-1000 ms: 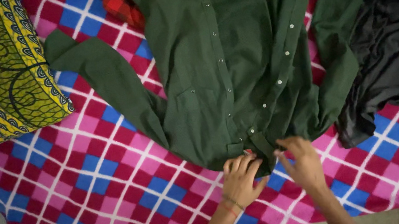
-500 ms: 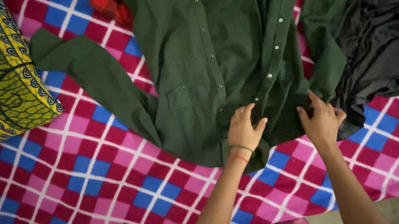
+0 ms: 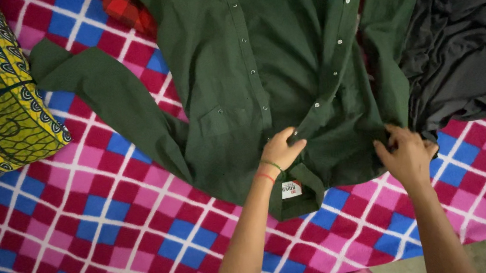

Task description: The person folds a black top, a pair of cream shorts, and a green shirt, placing the folded items onto a red chair.

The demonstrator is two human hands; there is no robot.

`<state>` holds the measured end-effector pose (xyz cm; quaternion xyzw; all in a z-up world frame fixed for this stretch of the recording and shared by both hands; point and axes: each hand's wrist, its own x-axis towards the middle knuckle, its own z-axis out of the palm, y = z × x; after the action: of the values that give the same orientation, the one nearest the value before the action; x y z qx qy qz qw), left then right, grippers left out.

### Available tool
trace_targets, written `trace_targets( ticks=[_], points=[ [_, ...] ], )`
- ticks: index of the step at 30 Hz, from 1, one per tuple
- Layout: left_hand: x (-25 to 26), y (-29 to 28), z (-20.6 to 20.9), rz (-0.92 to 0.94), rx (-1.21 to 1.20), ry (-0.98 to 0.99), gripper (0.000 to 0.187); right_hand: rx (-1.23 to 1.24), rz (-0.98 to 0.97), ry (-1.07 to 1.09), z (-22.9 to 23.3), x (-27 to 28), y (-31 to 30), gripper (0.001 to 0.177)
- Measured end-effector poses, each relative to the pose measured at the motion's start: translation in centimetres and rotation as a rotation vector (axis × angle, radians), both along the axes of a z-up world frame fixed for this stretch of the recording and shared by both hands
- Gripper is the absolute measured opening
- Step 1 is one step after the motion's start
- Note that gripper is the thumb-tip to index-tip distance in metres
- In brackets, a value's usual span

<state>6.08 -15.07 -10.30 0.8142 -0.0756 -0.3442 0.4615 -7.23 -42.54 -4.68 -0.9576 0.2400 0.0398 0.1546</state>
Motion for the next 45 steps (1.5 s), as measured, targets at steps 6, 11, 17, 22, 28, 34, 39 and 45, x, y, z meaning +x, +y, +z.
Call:
trace_targets(
  ticks=[6,11,17,22,28,34,39,45],
  points=[
    [2.6,-4.0,3.1,0.037,-0.062,-0.225,0.047,0.246,0.031,-0.316,0.7,6.8,0.3,0.028],
    [2.9,-6.6,0.1,0.078,-0.053,-0.206,0.036,0.323,0.085,-0.418,-3.1,14.7,-1.8,0.024],
    [3.5,-5.7,-3.1,0.176,-0.165,-0.05,0.032,0.504,-0.218,-0.32,-8.0,27.7,-6.2,0.046],
    [4.0,-5.2,-3.4,0.13,-0.267,0.07,0.034,0.558,-0.362,-0.362,-11.6,34.4,-9.0,0.065],
    [4.4,-4.6,-2.7,0.068,-0.389,0.203,0.027,0.598,-0.408,-0.476,-13.7,37.4,-12.7,0.027],
    [4.1,-4.5,-4.1,0.155,-0.629,0.285,0.02,0.586,-0.213,-1.029,-8.3,38.5,-8.8,0.015],
    [3.8,-3.5,-6.1,0.266,-0.633,0.316,0.019,0.68,0.326,-1.087,-3.2,40.4,0.2,0.009],
    [3.5,-2.9,-6.3,0.663,-0.67,0.511,0.01,0.716,0.434,-0.419,-3.7,39.7,5.0,0.043]
  ],
)
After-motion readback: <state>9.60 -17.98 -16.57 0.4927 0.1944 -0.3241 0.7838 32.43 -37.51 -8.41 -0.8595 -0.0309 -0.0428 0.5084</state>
